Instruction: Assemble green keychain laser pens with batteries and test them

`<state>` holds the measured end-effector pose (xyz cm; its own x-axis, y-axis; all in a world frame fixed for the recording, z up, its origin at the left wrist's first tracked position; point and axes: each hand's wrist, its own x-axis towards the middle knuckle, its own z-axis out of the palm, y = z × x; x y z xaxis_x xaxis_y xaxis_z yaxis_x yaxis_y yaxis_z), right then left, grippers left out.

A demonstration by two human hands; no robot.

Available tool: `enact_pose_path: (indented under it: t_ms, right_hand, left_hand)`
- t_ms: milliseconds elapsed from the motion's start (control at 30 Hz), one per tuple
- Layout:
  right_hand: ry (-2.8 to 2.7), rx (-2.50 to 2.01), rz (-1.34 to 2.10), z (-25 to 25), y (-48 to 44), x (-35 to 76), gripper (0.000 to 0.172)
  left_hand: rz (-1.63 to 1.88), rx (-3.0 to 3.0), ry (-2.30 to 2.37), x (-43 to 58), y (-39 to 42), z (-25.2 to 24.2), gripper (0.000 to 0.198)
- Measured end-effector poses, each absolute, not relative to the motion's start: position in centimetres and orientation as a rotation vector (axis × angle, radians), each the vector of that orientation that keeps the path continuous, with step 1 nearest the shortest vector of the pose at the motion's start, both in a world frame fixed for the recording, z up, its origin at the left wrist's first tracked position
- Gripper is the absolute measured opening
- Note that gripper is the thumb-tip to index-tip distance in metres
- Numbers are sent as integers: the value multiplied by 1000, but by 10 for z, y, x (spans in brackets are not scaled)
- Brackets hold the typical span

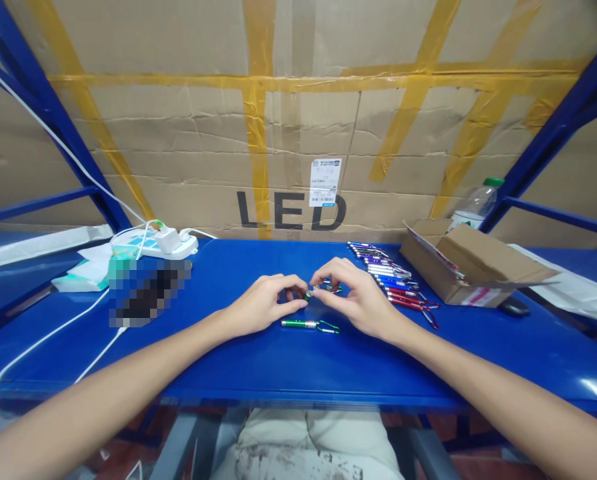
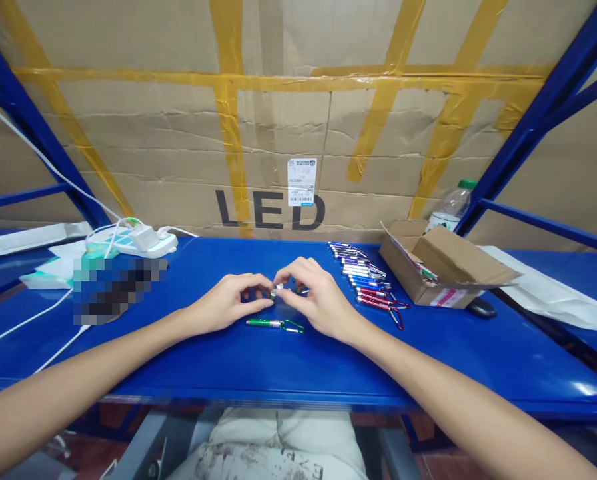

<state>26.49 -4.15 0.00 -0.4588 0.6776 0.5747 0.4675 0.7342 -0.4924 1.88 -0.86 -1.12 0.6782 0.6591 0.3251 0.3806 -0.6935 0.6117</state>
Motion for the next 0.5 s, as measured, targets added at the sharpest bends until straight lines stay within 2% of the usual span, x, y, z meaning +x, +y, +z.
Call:
enact_pose_path:
  t_ms: [167,400,500]
  right_hand:
    - [-2169,-867,410,0,-42,264,10]
    - [-2156,-855,535,-2,-41,264,7]
    - [-2129,-852,584,-2,-41,264,11]
  left_hand:
    - [699,2299,800,20,-9,-11,21]
    - [698,2239,793,20,-9,-13,23]
    - [699,2224,785,21,-8,-15,24]
